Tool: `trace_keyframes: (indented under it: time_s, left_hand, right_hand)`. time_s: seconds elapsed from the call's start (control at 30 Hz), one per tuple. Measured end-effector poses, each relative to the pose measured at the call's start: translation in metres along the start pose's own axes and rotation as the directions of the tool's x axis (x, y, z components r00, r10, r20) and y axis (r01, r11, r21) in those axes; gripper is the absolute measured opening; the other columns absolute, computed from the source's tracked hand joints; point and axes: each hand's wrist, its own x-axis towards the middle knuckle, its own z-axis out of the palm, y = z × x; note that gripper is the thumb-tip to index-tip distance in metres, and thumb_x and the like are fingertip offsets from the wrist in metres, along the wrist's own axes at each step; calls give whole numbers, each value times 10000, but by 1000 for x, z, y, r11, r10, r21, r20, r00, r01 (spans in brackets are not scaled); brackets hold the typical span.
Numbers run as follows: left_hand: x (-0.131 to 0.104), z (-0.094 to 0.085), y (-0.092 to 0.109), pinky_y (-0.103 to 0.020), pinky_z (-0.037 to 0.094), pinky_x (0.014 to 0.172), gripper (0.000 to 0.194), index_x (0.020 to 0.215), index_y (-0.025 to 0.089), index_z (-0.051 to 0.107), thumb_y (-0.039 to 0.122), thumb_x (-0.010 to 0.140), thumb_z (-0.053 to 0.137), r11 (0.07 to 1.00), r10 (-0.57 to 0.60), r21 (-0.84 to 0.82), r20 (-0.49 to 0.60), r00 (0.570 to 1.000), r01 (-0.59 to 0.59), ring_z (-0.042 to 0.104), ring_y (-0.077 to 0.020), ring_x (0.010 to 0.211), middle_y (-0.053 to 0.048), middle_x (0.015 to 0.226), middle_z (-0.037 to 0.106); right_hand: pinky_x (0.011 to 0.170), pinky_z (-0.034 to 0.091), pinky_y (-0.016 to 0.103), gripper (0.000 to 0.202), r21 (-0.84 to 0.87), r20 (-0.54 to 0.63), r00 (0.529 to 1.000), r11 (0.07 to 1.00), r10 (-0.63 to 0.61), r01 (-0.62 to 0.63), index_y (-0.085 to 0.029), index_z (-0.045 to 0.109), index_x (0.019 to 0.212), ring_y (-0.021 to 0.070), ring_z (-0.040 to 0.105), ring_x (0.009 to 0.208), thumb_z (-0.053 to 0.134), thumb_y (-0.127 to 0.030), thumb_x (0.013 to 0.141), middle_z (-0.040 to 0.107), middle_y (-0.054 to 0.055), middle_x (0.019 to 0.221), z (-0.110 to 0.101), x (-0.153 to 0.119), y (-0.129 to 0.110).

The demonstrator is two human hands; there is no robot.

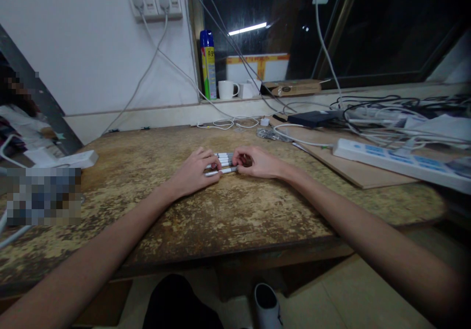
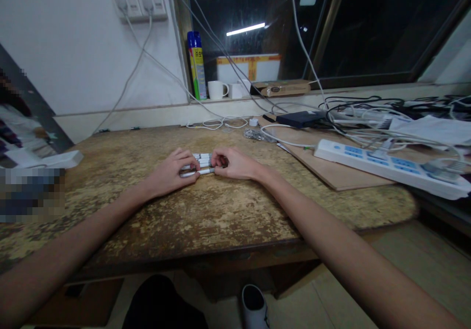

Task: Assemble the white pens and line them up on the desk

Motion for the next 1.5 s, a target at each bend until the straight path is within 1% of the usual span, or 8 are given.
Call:
trace_keyframes:
  time_s: [0.17, 0.4, 0.63, 0.83, 1.1, 1.23, 1.37, 1.5]
  left_hand:
    - [-1, -1, 2, -385, 438, 916, 209, 996, 198, 665, 386, 978, 576, 999, 25, 32, 9, 1000, -25, 517, -259, 1040, -63, 1041, 619]
    - [2, -12, 16, -370, 418, 908, 222, 1039, 182, 609, 368, 1051, 488, 986, 40, 166, -120, 992, -19, 530, -236, 983, -60, 1028, 620]
    - [12, -15, 41, -375, 393, 845, 355, 1088, 158, 614, 383, 1103, 340, 905, 101, 422, -90, 991, -54, 584, -238, 942, -93, 1048, 684]
    - [13, -14, 53, -382, 393, 827, 365, 1057, 162, 626, 309, 1108, 296, 882, -1, 467, -124, 992, 59, 631, -236, 885, -91, 966, 727]
    - [15, -12, 48, -338, 366, 645, 426, 959, 206, 656, 362, 1097, 285, 923, -287, 249, -68, 955, 295, 636, -238, 729, -72, 827, 722]
    - [13, -11, 42, -323, 361, 645, 421, 939, 226, 656, 406, 1091, 307, 947, -285, 136, -67, 956, 291, 620, -219, 722, -55, 801, 705]
    - [8, -11, 33, -309, 335, 620, 418, 886, 217, 625, 409, 1088, 314, 961, -271, 34, -69, 960, 274, 571, -189, 664, -38, 769, 671]
    - [4, -13, 24, -300, 350, 639, 414, 844, 206, 601, 395, 1086, 322, 956, -292, -48, -42, 955, 290, 567, -174, 658, -22, 742, 647]
  right_hand:
    - [634, 374, 276, 125, -35, 5, 998, 998, -57, 57, -192, 610, 894, 150, 498, 672, 610, -181, 770, 585, 0, 771, 0, 1, 2]
    - [937, 423, 363, 254, -347, -122, 978, 930, -171, 119, -165, 631, 1070, 256, 581, 1057, 587, -155, 820, 661, 107, 1092, 2, 3, 3]
    - [731, 387, 319, 257, -606, -140, 983, 775, 119, -180, -168, 705, 970, 258, 665, 881, 483, -92, 867, 747, 132, 934, 2, 7, -14]
    - [693, 369, 331, 303, -715, -140, 968, 656, 208, -244, -148, 728, 1036, 281, 688, 851, 449, -129, 918, 762, 180, 988, 2, 11, -27]
    - [686, 359, 339, 320, -775, -138, 972, 590, 191, -227, -137, 718, 1037, 286, 680, 854, 405, -142, 969, 755, 194, 991, 2, 14, -27]
    - [686, 342, 335, 282, -757, -154, 981, 625, 116, -192, -150, 697, 1021, 267, 661, 835, 435, -103, 927, 753, 166, 962, -1, 12, -26]
    - [757, 360, 316, 213, -639, -204, 976, 765, -73, -76, -176, 664, 1006, 237, 625, 910, 499, -117, 885, 730, 111, 1001, -4, 8, -22]
    - [695, 357, 290, 156, -414, -182, 982, 909, -40, -40, -177, 650, 985, 181, 577, 741, 554, -178, 862, 689, 44, 850, -6, 3, -13]
